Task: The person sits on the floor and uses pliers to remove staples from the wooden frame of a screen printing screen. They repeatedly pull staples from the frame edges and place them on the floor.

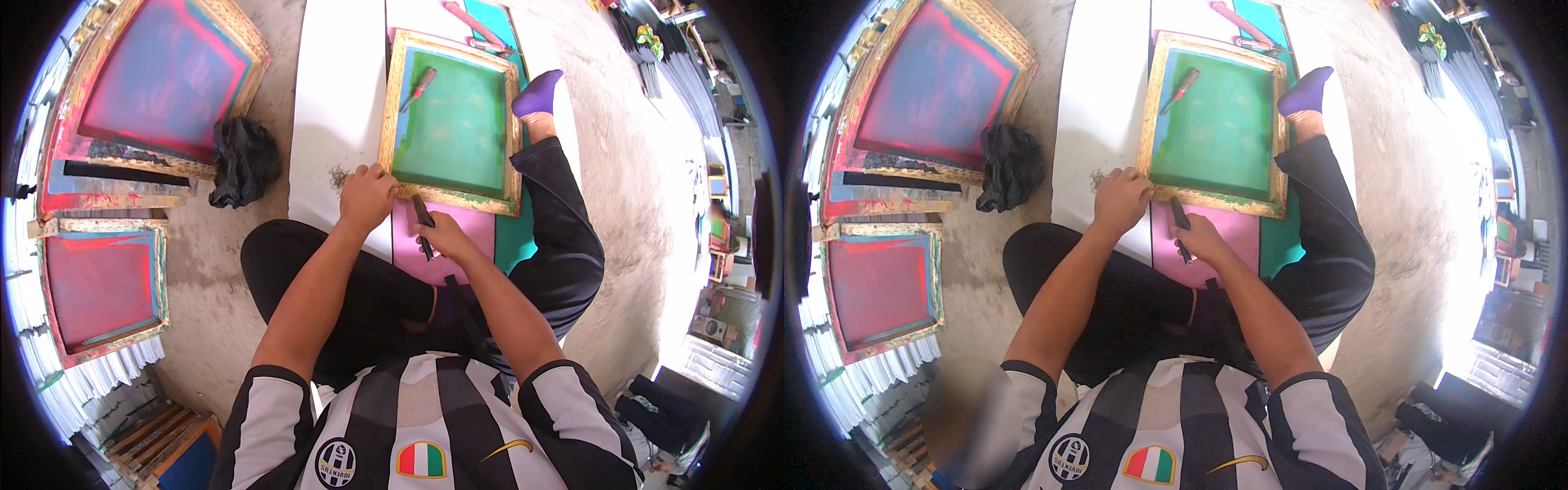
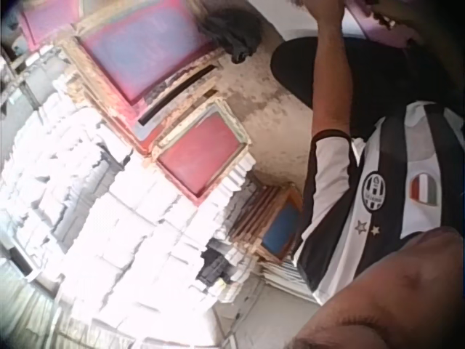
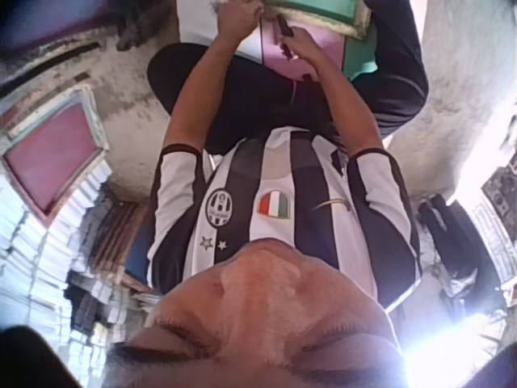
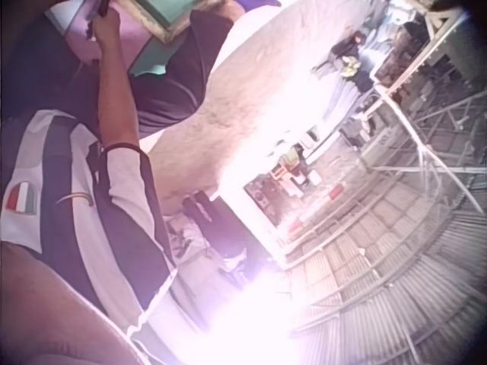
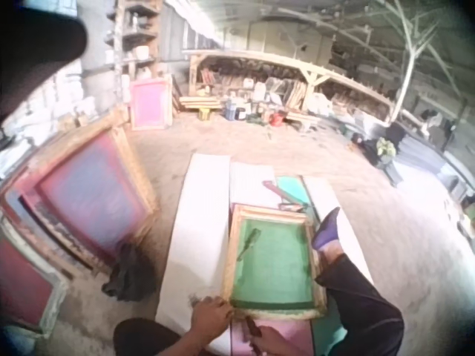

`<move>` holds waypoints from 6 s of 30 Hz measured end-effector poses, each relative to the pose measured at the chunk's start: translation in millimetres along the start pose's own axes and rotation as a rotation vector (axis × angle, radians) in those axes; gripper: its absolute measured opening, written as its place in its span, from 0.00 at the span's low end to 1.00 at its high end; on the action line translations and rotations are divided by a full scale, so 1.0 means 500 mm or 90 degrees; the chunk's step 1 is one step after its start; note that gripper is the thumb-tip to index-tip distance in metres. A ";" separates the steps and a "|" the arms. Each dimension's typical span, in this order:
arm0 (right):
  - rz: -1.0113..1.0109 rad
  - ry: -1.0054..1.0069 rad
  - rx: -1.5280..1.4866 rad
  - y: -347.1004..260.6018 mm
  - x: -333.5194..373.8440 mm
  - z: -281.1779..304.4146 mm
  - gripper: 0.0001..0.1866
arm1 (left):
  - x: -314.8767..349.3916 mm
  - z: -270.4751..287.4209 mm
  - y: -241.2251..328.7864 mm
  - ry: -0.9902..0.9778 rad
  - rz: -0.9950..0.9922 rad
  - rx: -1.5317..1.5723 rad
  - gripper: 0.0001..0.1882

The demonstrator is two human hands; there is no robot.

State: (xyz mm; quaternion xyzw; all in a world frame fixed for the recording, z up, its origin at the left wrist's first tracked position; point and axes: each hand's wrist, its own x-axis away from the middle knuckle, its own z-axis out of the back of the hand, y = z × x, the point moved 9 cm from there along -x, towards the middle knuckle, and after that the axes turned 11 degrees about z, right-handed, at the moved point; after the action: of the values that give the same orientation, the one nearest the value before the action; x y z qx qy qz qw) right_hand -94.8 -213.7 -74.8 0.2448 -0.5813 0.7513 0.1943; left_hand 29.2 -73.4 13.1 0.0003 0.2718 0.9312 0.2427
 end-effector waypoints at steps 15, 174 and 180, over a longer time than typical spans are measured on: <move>0.133 0.064 -0.081 0.080 0.041 0.009 0.14 | 0.025 -0.078 0.060 0.091 -0.142 -0.297 0.06; -0.131 0.015 -0.152 -0.081 -0.032 -0.075 0.19 | -0.012 0.004 -0.198 -0.271 0.503 -0.063 0.18; -0.214 -0.022 -0.077 -0.079 -0.041 -0.061 0.21 | -0.016 0.005 -0.190 -0.246 0.493 -0.053 0.17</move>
State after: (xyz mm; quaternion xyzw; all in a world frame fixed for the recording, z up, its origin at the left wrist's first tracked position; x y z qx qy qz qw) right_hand -59.7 -174.5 -62.5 0.3392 -0.5794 0.6678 0.3214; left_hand 79.5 -6.2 -31.7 0.2670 0.1632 0.9465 -0.0785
